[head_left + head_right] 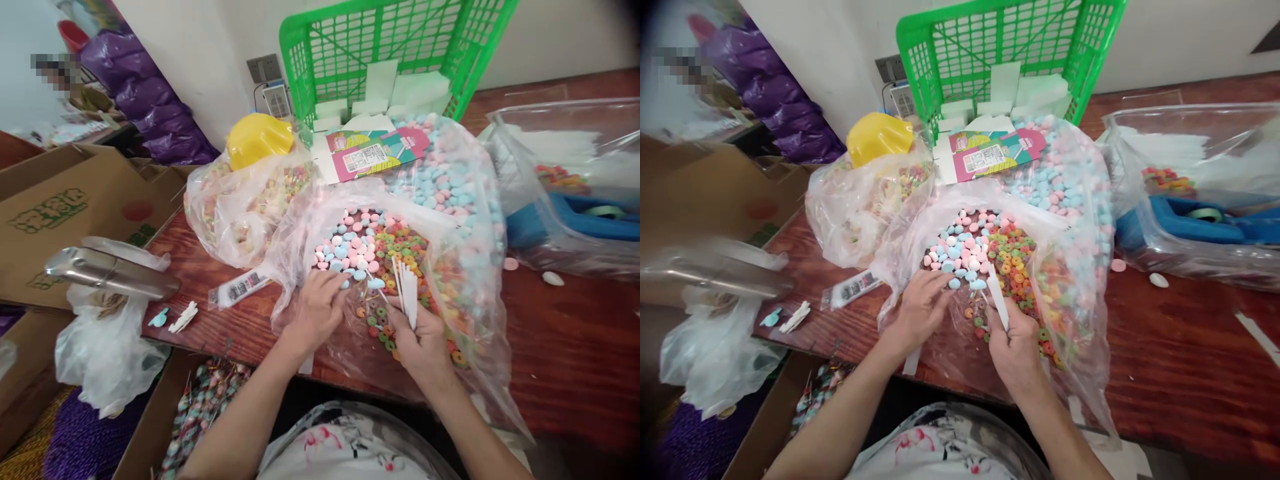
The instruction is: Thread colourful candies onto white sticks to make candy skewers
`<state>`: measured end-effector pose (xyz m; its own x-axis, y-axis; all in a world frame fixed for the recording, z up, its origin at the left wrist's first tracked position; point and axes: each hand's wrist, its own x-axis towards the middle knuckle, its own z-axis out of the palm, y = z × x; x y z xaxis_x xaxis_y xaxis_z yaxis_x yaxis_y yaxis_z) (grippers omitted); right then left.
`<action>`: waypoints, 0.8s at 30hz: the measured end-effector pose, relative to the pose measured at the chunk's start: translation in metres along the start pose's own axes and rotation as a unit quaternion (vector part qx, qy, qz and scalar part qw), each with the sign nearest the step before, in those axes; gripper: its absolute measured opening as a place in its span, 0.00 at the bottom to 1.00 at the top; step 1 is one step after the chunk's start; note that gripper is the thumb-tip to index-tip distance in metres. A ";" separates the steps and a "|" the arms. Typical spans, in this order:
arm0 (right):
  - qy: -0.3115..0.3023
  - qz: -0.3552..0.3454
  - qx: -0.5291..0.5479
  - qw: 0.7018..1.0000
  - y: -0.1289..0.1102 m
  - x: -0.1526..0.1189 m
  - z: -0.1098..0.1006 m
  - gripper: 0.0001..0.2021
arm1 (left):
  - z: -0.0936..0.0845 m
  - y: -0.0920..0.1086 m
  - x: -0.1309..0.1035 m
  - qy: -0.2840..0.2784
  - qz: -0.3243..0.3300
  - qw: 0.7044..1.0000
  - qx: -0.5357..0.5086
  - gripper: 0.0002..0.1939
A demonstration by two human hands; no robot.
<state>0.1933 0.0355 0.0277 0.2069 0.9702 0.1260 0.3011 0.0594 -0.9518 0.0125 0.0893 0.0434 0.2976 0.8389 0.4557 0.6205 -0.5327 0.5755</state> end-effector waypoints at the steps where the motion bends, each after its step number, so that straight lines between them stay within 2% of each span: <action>1: -0.005 0.008 0.001 1.000 0.002 0.001 -0.002 0.12 | -0.002 -0.008 0.003 -0.027 0.016 0.998 0.057 0.11; 3: -0.015 0.018 0.003 1.000 0.006 0.002 -0.005 0.12 | -0.002 -0.019 0.009 -0.090 0.038 0.985 0.142 0.08; 5: -0.032 0.020 -0.002 0.999 0.011 0.000 -0.006 0.12 | 0.001 -0.022 0.013 -0.135 0.054 0.970 0.196 0.07; 8: -0.058 0.016 -0.005 0.998 0.016 -0.006 -0.008 0.12 | 0.005 -0.016 0.018 -0.149 0.064 0.958 0.236 0.08; 11: -0.056 0.024 0.018 0.998 0.018 -0.011 -0.012 0.12 | 0.008 -0.009 0.020 -0.155 0.068 0.955 0.243 0.08; 14: -0.041 0.031 0.039 0.998 0.021 -0.013 -0.018 0.11 | 0.012 -0.006 0.019 -0.153 0.050 0.973 0.164 0.06; 16: -0.036 0.027 0.046 0.998 0.022 -0.015 -0.021 0.11 | 0.012 -0.003 0.018 -0.104 -0.033 0.994 0.015 0.12; 17: -0.038 0.021 0.045 0.998 0.022 -0.015 -0.022 0.11 | 0.011 -0.001 0.018 -0.073 -0.096 0.989 -0.086 0.15; 18: -0.043 0.013 0.042 0.998 0.021 -0.016 -0.023 0.11 | 0.010 0.001 0.018 -0.048 -0.163 0.966 -0.196 0.17; 20: -0.062 -0.011 0.026 0.998 0.018 -0.016 -0.024 0.10 | 0.005 0.009 0.019 -0.027 -0.273 0.876 -0.398 0.18; 22: -0.083 -0.042 0.001 0.996 0.013 -0.015 -0.022 0.09 | 0.000 0.018 0.019 -0.028 -0.324 0.786 -0.527 0.16; 23: -0.092 -0.058 -0.011 0.994 0.010 -0.015 -0.022 0.09 | -0.002 0.022 0.018 -0.028 -0.333 0.758 -0.561 0.16; 24: -0.100 -0.073 -0.022 0.992 0.007 -0.014 -0.021 0.09 | -0.003 0.026 0.017 -0.027 -0.335 0.743 -0.579 0.16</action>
<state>0.2123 0.0175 0.0254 -0.0302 0.9793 0.2000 0.3558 0.1975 -0.9135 0.0313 0.0892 0.0676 0.2523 0.9455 -0.2060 -0.3881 0.2939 0.8735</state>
